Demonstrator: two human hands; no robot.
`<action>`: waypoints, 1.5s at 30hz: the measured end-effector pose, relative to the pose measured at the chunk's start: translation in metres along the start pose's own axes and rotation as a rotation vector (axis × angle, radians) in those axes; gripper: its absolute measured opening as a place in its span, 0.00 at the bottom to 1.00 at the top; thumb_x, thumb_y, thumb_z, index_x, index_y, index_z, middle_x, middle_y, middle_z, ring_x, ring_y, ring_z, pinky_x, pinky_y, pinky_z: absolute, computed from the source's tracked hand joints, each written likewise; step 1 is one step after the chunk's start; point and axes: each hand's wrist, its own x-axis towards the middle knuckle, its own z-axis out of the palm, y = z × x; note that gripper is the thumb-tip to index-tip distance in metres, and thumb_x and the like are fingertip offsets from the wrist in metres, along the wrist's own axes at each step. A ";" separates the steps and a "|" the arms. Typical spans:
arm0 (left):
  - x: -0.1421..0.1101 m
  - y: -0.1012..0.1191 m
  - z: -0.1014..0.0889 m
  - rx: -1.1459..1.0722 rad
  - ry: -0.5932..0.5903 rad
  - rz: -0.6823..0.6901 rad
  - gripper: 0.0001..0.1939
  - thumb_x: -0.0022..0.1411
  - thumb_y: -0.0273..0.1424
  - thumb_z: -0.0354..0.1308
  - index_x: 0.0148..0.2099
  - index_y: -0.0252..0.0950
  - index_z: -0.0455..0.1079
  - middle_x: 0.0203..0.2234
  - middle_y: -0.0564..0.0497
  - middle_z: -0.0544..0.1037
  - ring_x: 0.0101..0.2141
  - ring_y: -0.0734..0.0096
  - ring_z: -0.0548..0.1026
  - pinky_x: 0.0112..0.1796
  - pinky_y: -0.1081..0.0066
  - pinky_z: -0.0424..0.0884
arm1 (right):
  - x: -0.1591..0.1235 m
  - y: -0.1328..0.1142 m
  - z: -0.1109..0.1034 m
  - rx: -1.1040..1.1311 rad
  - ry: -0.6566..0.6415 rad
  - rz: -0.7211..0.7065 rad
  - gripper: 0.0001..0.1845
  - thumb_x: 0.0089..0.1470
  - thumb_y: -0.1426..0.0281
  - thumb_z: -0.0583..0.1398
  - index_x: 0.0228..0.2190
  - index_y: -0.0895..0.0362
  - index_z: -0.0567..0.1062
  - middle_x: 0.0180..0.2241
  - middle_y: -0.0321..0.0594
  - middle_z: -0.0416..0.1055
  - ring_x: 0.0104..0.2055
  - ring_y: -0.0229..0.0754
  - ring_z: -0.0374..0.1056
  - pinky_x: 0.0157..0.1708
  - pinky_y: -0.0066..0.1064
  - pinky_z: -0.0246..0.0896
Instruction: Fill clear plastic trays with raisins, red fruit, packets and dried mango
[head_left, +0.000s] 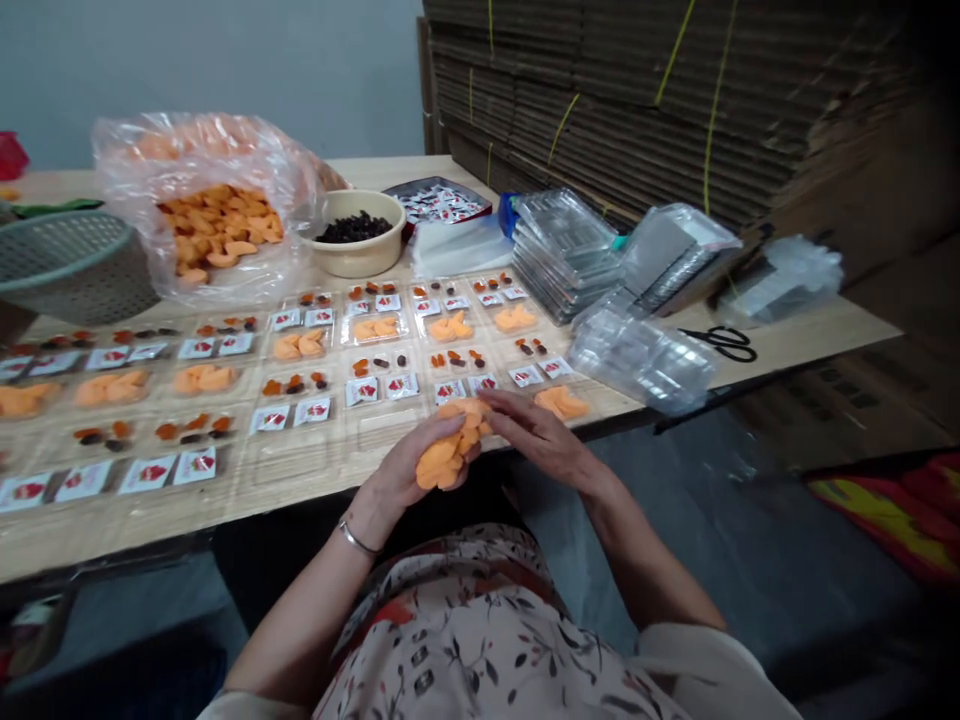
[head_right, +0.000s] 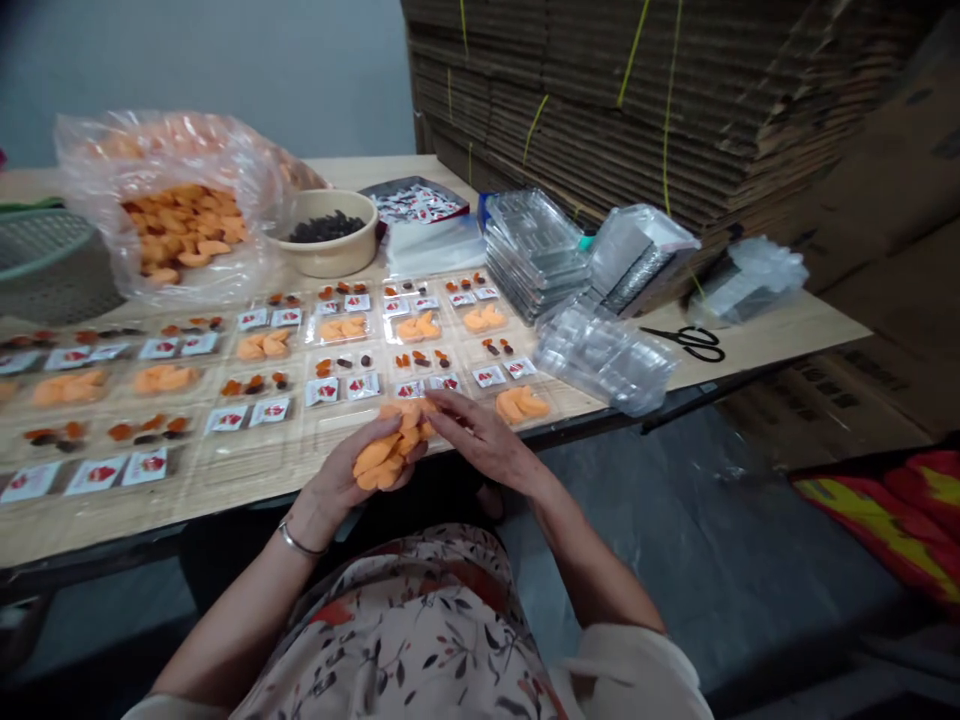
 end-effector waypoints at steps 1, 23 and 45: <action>-0.001 0.000 -0.002 0.031 -0.003 -0.006 0.15 0.56 0.38 0.64 0.41 0.32 0.72 0.24 0.49 0.73 0.20 0.75 0.70 0.16 0.80 0.65 | 0.005 0.000 0.005 0.065 -0.043 0.003 0.19 0.60 0.60 0.59 0.52 0.50 0.73 0.50 0.39 0.73 0.49 0.44 0.70 0.49 0.38 0.66; -0.044 0.011 -0.030 -0.118 0.134 0.157 0.08 0.61 0.32 0.58 0.41 0.33 0.73 0.28 0.47 0.74 0.24 0.74 0.69 0.15 0.81 0.64 | -0.008 0.035 0.034 -0.176 0.522 0.130 0.15 0.49 0.59 0.68 0.32 0.54 0.72 0.24 0.30 0.65 0.24 0.36 0.61 0.26 0.29 0.60; -0.038 0.007 -0.019 0.058 0.220 0.047 0.14 0.55 0.33 0.65 0.43 0.33 0.72 0.31 0.49 0.75 0.26 0.76 0.71 0.21 0.80 0.64 | 0.039 -0.017 0.043 -0.023 0.097 -0.171 0.07 0.58 0.66 0.62 0.39 0.53 0.76 0.34 0.36 0.75 0.33 0.38 0.70 0.36 0.32 0.68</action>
